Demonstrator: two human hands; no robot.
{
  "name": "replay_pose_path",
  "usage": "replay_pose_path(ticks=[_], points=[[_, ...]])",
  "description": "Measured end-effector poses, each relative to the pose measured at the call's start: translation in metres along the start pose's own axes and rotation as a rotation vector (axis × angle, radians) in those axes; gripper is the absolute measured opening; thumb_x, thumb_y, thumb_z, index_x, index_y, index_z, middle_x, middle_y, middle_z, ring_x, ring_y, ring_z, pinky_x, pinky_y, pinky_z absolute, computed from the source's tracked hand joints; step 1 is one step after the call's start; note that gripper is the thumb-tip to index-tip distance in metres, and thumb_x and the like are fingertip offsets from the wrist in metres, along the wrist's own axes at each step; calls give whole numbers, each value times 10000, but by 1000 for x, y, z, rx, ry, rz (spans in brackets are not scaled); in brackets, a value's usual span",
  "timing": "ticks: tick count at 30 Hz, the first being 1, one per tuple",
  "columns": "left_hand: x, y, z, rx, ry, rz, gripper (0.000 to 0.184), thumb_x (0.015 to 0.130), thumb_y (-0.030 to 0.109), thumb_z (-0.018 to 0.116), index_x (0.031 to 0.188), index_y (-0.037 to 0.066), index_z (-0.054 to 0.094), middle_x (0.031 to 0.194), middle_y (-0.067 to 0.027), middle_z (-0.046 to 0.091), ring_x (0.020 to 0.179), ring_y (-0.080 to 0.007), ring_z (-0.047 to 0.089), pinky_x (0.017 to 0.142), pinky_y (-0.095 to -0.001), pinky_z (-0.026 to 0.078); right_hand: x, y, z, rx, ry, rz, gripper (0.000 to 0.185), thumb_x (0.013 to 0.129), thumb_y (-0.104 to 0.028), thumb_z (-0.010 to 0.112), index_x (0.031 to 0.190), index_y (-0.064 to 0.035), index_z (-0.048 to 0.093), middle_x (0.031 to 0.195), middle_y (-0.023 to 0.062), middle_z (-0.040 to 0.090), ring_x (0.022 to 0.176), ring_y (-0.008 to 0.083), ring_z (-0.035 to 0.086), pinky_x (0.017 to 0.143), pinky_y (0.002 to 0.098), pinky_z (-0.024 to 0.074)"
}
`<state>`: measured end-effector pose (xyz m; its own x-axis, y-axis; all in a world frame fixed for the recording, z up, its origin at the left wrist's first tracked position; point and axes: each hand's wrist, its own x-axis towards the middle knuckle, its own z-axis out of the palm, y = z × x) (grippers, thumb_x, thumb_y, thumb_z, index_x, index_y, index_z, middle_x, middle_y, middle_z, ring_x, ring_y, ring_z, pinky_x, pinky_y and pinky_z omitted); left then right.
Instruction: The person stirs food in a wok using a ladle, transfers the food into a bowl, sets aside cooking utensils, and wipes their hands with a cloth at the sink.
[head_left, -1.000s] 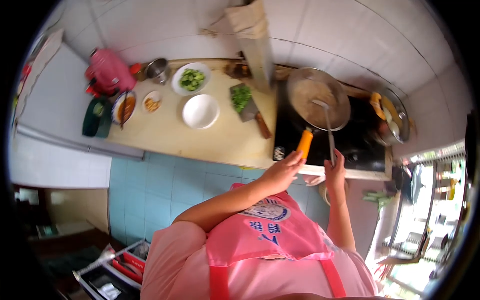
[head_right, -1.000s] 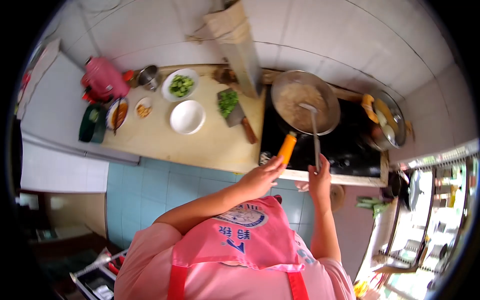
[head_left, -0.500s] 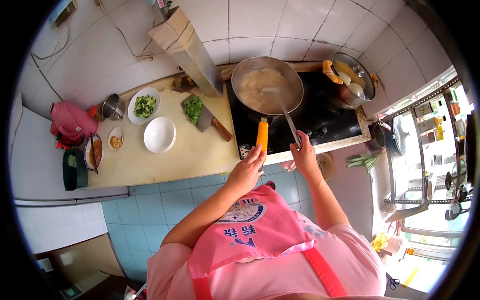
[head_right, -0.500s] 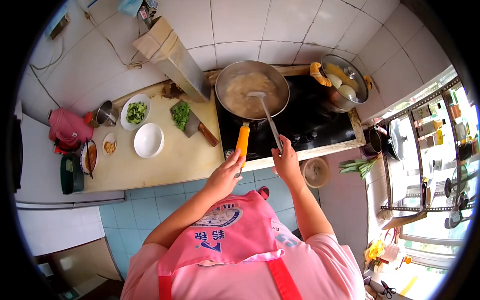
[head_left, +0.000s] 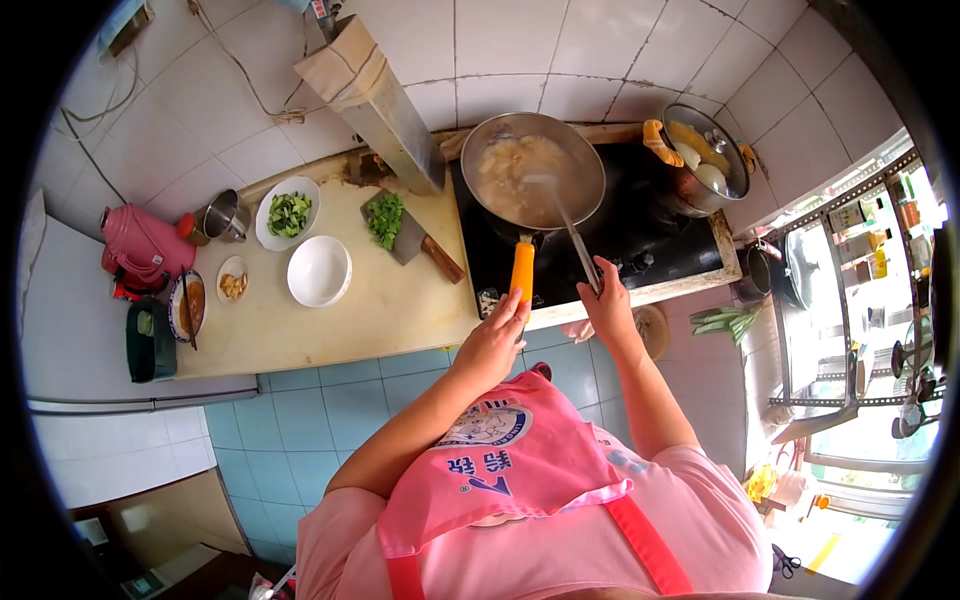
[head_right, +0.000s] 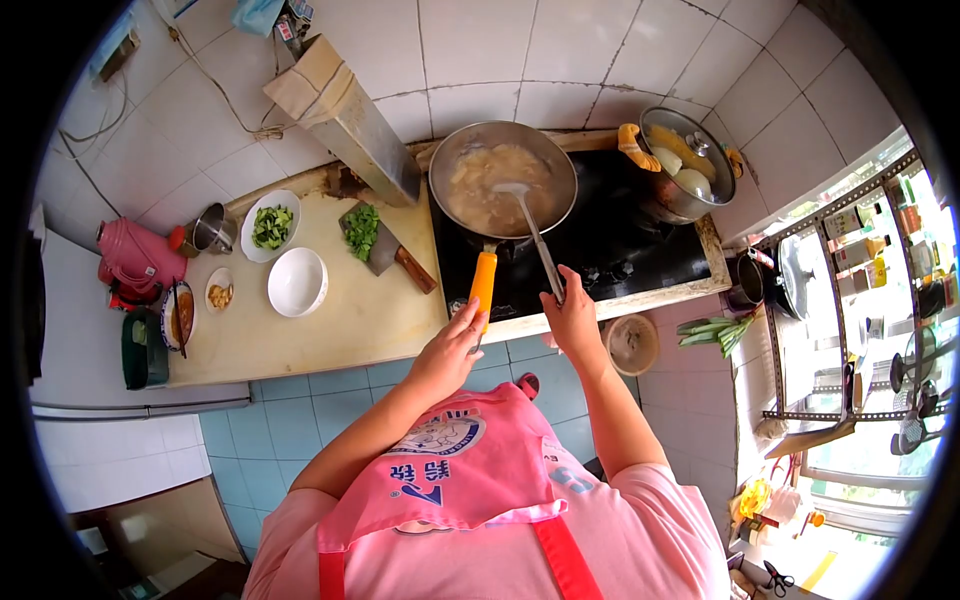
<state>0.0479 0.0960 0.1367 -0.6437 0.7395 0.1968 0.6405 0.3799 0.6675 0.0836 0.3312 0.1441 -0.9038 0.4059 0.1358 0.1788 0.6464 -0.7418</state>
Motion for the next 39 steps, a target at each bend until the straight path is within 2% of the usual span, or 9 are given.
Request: replay_pose_path(ticks=[11, 16, 19, 22, 24, 26, 28, 31, 39], points=[[-3, 3, 0, -108, -4, -15, 631, 810, 70, 645, 1376, 32, 369, 1487, -193, 225, 1207, -370, 472, 933, -383, 473, 18, 15, 2, -55, 13, 29, 407, 776, -140, 705, 1079, -21, 461, 673, 182, 599, 624, 359, 610, 581, 392, 486], [-1, 12, -5, -205, 12, -51, 680, 815, 87, 648, 1413, 78, 325, 1488, -213, 218, 1202, -383, 477, 935, -386, 471, 28, 27, -2, -194, 13, -10, 331, 817, -173, 655, 1037, -29, 454, 755, 229, 612, 746, 439, 601, 653, 466, 485], [-3, 11, -1, -189, 180, -62, 700, 828, 100, 640, 1432, 75, 286, 1470, -241, 247, 1209, -396, 473, 946, -378, 463, 33, 39, -7, -243, 86, -71, 254, 853, -151, 607, 1016, -28, 455, 815, 248, 610, 781, 458, 582, 669, 487, 473], [-3, 0, 7, -295, 246, -198, 697, 870, 133, 616, 1452, 68, 237, 1450, -232, 313, 1223, -354, 489, 941, -365, 462, 37, 39, -19, -232, 127, -113, 202, 871, -120, 581, 1000, -26, 456, 839, 250, 603, 774, 456, 578, 655, 496, 460], [-2, -1, 7, -872, 182, -511, 711, 916, 183, 578, 1470, 59, 150, 1398, -188, 415, 1171, -271, 549, 921, -355, 473, 39, 34, -29, -225, 156, -180, 182, 883, -104, 567, 1004, -23, 458, 797, 244, 595, 757, 456, 573, 643, 493, 452], [0, 0, 3, -985, 89, -601, 691, 964, 228, 508, 1484, 85, 76, 1323, -148, 493, 1069, -207, 598, 871, -344, 494, 45, 33, -41, -135, 136, -138, 191, 886, -104, 567, 1018, -16, 460, 755, 236, 587, 750, 453, 571, 636, 475, 456], [2, 3, 6, -1285, 81, -801, 581, 992, 260, 443, 1474, 123, 148, 1216, -169, 564, 1029, -230, 612, 826, -369, 513, 56, 27, -50, -125, 138, -181, 195, 889, -102, 561, 1030, -10, 463, 732, 234, 585, 745, 450, 571, 632, 458, 460], [8, -1, 3, -1505, -10, -740, 426, 1002, 256, 416, 1386, 104, 310, 1157, -154, 588, 988, -216, 619, 807, -363, 522, 86, 24, -54, -105, 106, -280, 200, 881, -87, 558, 1036, -19, 451, 766, 245, 581, 754, 455, 566, 640, 465, 456], [15, 11, 10, -1415, -57, -725, 280, 1008, 213, 395, 1260, 98, 431, 1074, -106, 584, 827, -185, 604, 784, -346, 535, 154, 35, -45, -178, 10, -509, 236, 866, -54, 551, 1055, -35, 411, 822, 251, 581, 793, 467, 551, 670, 495, 448]])
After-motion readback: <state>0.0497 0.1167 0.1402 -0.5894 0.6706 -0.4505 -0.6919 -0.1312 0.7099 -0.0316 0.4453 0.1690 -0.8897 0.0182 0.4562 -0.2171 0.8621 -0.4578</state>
